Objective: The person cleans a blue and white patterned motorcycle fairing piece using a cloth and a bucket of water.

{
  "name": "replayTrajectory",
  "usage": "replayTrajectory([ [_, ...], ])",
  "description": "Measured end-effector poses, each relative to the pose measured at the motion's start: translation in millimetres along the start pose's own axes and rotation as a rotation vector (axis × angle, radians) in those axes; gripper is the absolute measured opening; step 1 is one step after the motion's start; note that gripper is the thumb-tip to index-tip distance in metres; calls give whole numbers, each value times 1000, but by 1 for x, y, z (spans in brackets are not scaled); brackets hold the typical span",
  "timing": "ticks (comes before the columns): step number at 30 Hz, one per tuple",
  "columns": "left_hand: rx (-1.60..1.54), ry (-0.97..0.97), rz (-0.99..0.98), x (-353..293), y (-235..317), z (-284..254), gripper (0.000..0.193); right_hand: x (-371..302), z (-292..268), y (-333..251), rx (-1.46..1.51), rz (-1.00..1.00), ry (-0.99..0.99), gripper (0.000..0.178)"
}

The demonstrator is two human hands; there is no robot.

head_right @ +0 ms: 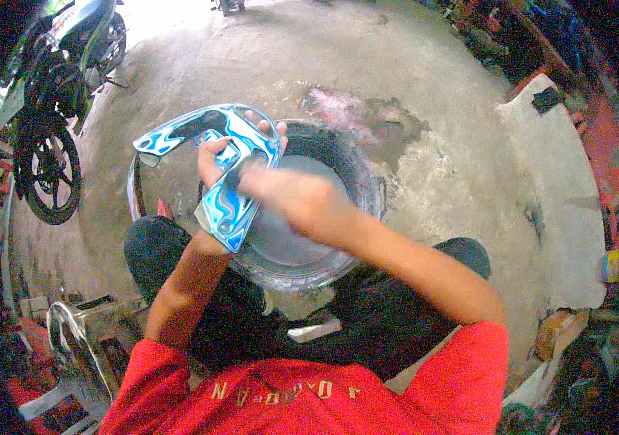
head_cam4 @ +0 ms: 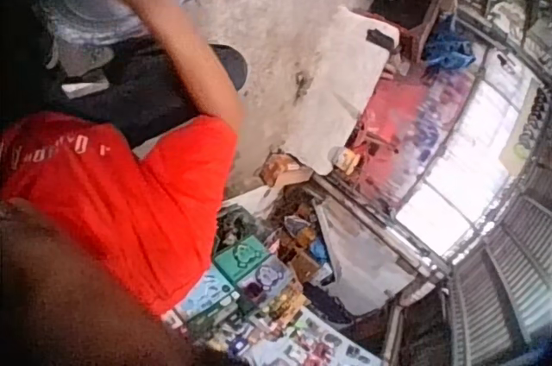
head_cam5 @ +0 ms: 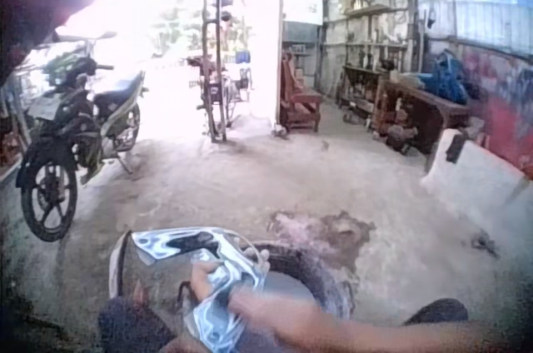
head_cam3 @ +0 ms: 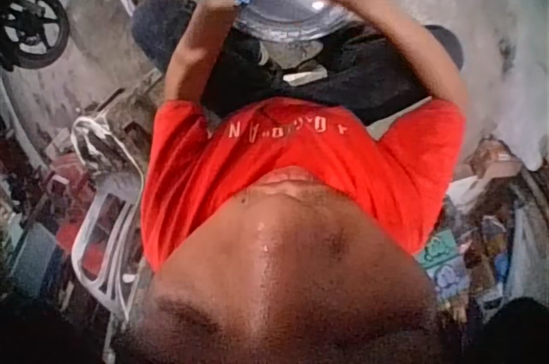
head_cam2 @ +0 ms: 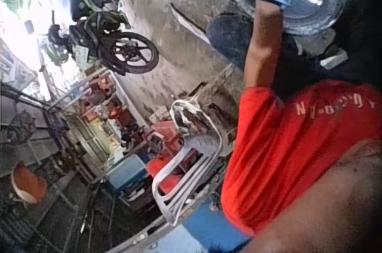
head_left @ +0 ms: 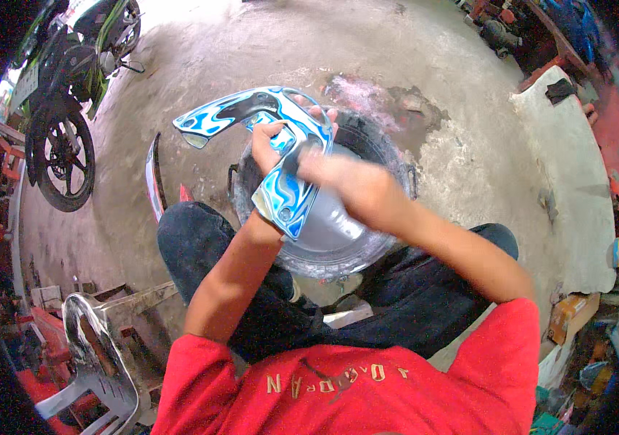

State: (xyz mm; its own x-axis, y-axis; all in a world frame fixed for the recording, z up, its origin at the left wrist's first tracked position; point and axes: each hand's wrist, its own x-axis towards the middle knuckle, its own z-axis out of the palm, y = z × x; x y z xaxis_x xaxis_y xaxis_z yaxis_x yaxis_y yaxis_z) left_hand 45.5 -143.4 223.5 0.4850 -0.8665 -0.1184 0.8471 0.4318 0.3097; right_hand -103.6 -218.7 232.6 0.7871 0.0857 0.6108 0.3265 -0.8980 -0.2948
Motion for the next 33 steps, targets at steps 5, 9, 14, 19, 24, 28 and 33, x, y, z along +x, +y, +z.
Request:
replayTrajectory([
  [5, -51, -17, -26, 1, 6, -11, 50, 7, 4, -42, 9, -61, -42, 43],
  [9, -138, -66, 0, 6, -1, -3, 48, 0, -4, -13, 185, 11, -28, 42],
  [14, -17, 4, -15, 0, 5, -4, 46, 6, -4, -22, 133, 196, -50, 48],
  [19, -21, 6, -16, 1, 2, 5, 44, 3, -13, -9, 137, -98, -83, 50],
  [24, -59, -66, 50, 6, 5, -8, 42, -2, -16, 43, 136, 473, -13, 38],
  [28, -17, 145, 80, 12, 4, -5, 34, -16, 9, 41, 136, 579, 105, 34],
  [33, 57, 113, 22, 15, 12, -9, 36, -81, 57, 83, 55, 859, -125, 23],
])
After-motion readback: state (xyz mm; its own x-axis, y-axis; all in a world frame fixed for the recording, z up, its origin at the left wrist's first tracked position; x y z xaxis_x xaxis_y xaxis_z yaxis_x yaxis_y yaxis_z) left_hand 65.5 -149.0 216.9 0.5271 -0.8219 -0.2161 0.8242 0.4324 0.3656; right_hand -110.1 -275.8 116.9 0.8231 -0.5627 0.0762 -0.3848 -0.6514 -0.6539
